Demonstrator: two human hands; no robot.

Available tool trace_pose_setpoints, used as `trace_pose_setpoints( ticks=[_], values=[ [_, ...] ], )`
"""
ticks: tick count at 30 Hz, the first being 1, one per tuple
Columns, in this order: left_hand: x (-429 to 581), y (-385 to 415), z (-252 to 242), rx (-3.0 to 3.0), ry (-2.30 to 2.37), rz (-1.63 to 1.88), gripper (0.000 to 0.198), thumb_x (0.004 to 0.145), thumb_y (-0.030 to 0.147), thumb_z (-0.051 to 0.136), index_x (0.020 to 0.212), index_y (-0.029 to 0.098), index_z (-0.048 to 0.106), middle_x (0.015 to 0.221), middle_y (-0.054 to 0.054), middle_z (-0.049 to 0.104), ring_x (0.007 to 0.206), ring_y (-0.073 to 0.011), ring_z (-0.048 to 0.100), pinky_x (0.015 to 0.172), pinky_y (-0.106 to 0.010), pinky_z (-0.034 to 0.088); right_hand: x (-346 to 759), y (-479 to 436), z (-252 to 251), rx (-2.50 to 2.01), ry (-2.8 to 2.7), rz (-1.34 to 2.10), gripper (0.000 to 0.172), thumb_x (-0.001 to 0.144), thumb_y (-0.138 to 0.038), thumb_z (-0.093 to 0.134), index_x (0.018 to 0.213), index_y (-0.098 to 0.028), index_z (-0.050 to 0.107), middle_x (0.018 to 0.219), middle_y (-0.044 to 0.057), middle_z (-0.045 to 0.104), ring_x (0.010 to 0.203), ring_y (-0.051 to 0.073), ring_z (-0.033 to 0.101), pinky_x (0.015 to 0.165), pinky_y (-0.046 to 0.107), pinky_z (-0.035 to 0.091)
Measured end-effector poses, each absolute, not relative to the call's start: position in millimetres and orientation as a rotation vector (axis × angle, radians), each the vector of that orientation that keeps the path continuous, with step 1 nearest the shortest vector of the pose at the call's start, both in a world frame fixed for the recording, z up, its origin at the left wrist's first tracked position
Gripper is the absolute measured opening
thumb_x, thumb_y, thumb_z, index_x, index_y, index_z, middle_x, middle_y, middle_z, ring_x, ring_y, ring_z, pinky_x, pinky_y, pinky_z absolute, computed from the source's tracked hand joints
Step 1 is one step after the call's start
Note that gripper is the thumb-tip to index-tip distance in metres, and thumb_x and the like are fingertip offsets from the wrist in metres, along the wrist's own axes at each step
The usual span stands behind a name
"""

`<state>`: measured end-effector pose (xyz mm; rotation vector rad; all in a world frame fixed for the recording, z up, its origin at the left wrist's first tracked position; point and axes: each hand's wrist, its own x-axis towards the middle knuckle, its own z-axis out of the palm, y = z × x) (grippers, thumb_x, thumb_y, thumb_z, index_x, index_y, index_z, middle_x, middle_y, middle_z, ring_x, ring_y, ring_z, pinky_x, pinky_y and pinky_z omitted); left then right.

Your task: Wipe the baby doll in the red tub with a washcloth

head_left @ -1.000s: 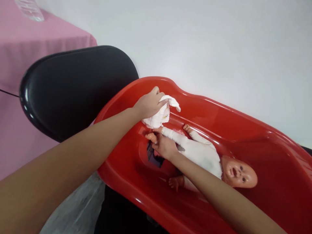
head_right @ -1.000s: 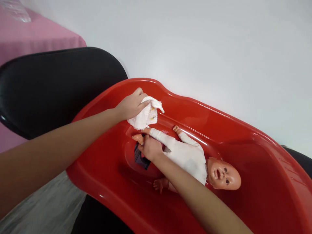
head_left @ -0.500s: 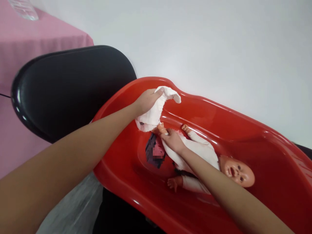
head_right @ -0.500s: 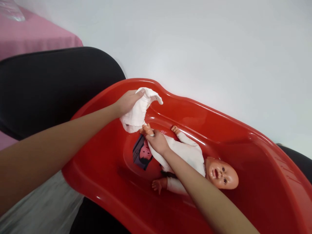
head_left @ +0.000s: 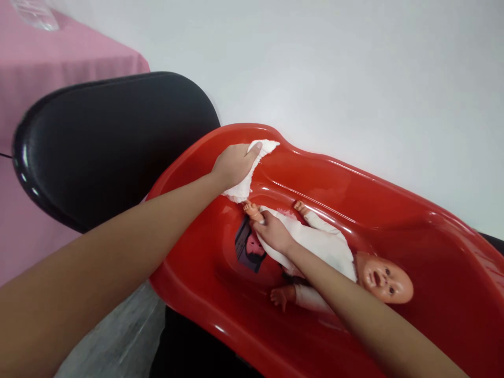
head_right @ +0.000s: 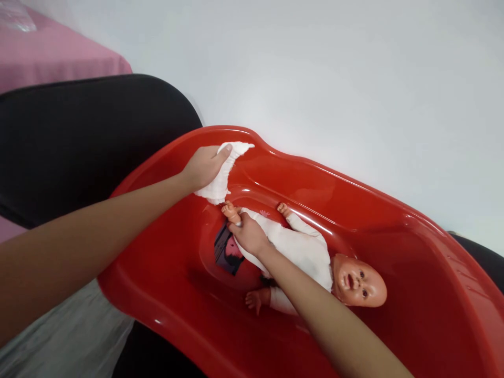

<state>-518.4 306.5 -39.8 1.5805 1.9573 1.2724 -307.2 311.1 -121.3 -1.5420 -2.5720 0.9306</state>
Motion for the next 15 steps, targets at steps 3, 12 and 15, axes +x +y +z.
trace_pose_setpoints(
  ticks=[3,12,15],
  values=[
    [-515.7,303.6,-38.7,1.644,1.884,1.279,0.059,0.105,0.057,0.028,0.089,0.022,0.073,0.088,-0.004,0.074,0.089,-0.0237,0.069,0.081,-0.035,0.049,-307.9,309.3,-121.1,-1.479,-2.495,1.073,0.043,0.092,-0.04,0.059,0.127,-0.016,0.061,0.122,0.011,0.074,0.114,0.027,0.07,0.099,0.036,0.051],
    [-510.2,301.4,-42.3,1.729,1.628,1.14,0.056,0.105,0.056,0.032,0.106,0.02,0.075,0.103,-0.005,0.077,0.099,-0.0228,0.07,0.093,-0.033,0.051,-309.9,311.1,-121.2,-1.222,-2.534,1.286,0.043,0.092,-0.036,0.058,0.131,-0.018,0.063,0.132,0.007,0.07,0.121,0.024,0.066,0.11,0.037,0.047],
    [-508.2,299.6,-45.3,1.784,1.422,1.055,0.055,0.107,0.051,0.028,0.124,0.024,0.072,0.123,-0.003,0.075,0.114,-0.0203,0.068,0.101,-0.029,0.049,-310.7,311.5,-122.0,-1.284,-2.516,1.309,0.043,0.091,-0.037,0.059,0.127,-0.016,0.065,0.124,0.009,0.074,0.113,0.024,0.069,0.104,0.036,0.05]
  ],
)
